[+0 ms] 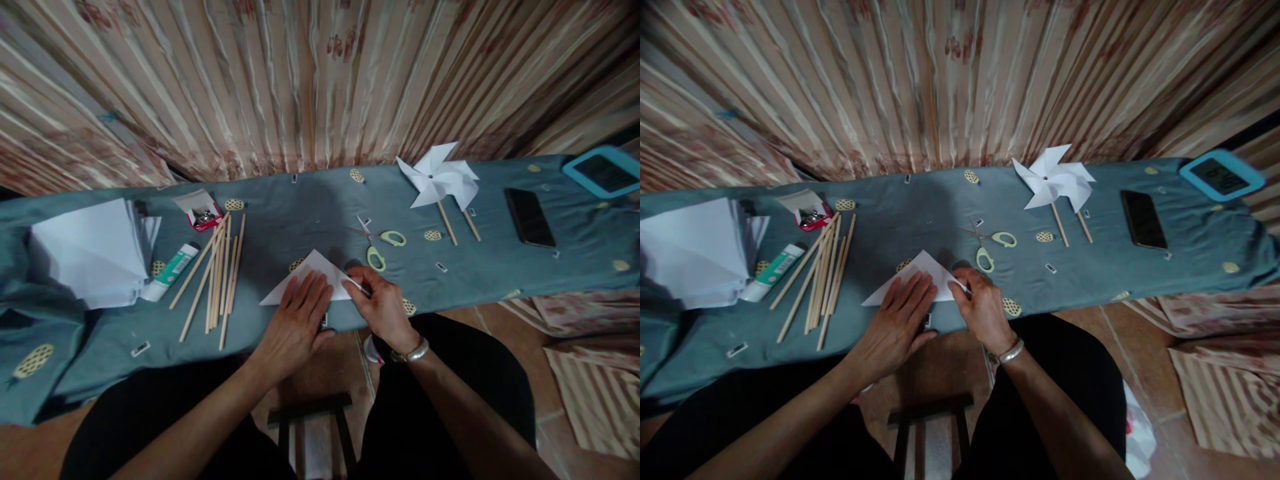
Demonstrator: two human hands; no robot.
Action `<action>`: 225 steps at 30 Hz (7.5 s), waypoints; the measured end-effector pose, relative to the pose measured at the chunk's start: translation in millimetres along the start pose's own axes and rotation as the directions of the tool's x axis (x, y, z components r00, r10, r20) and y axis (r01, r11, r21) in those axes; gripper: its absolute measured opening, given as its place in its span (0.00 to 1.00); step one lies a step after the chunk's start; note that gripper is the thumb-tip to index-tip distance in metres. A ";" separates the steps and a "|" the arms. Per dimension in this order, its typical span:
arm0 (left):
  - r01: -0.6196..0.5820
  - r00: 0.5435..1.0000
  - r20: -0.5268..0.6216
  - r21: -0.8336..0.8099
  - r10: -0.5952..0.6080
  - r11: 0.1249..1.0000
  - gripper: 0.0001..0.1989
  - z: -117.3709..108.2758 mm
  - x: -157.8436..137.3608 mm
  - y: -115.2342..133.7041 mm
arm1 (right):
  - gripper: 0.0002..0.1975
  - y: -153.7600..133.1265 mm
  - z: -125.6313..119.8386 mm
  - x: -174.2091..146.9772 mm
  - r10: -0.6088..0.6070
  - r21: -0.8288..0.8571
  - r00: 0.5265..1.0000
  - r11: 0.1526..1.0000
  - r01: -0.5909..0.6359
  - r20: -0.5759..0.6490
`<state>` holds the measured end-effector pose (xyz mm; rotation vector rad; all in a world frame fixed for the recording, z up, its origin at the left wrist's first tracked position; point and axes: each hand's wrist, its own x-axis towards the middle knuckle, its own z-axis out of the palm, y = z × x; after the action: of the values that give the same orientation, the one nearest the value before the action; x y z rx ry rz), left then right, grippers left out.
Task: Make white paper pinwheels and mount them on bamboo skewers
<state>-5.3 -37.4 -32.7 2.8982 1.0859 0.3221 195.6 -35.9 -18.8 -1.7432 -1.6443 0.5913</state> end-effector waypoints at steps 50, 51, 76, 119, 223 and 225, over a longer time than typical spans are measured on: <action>0.031 0.999 0.035 0.002 -0.031 1.000 0.39 3.5 -24.8 -9.5 | 0.21 3.1 10.0 -16.6 -0.186 -0.127 0.982 0.975 0.182 -0.017; 0.037 0.999 0.030 0.008 -0.038 0.999 0.38 2.1 -29.2 -11.5 | 0.21 4.2 9.1 -17.7 -0.188 -0.128 0.982 0.975 0.184 -0.019; 0.151 0.987 -0.063 0.078 -0.147 0.985 0.38 -15.6 -99.8 -21.1 | 0.20 34.9 -9.2 -31.3 -0.253 -0.151 0.963 0.960 0.238 -0.093; 0.521 0.743 0.247 -0.797 -0.623 0.305 0.19 -37.0 19.7 -67.7 | 0.18 28.6 -28.8 13.8 -0.244 -0.118 0.946 0.968 0.222 -0.215; 0.183 0.431 -0.040 -0.974 -0.902 0.130 0.11 -43.0 36.4 -102.8 | 0.23 -24.9 -9.3 14.1 -0.115 0.559 0.742 0.735 -0.384 0.661; 0.195 0.429 -0.033 -0.972 -0.903 0.128 0.11 -43.2 36.2 -102.8 | 0.22 -23.6 -8.5 13.8 -0.116 0.559 0.744 0.737 -0.379 0.658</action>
<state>-54.0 62.1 5.9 1.0964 1.4248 1.4129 187.0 -23.7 5.6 -1.1439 -1.4118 1.8088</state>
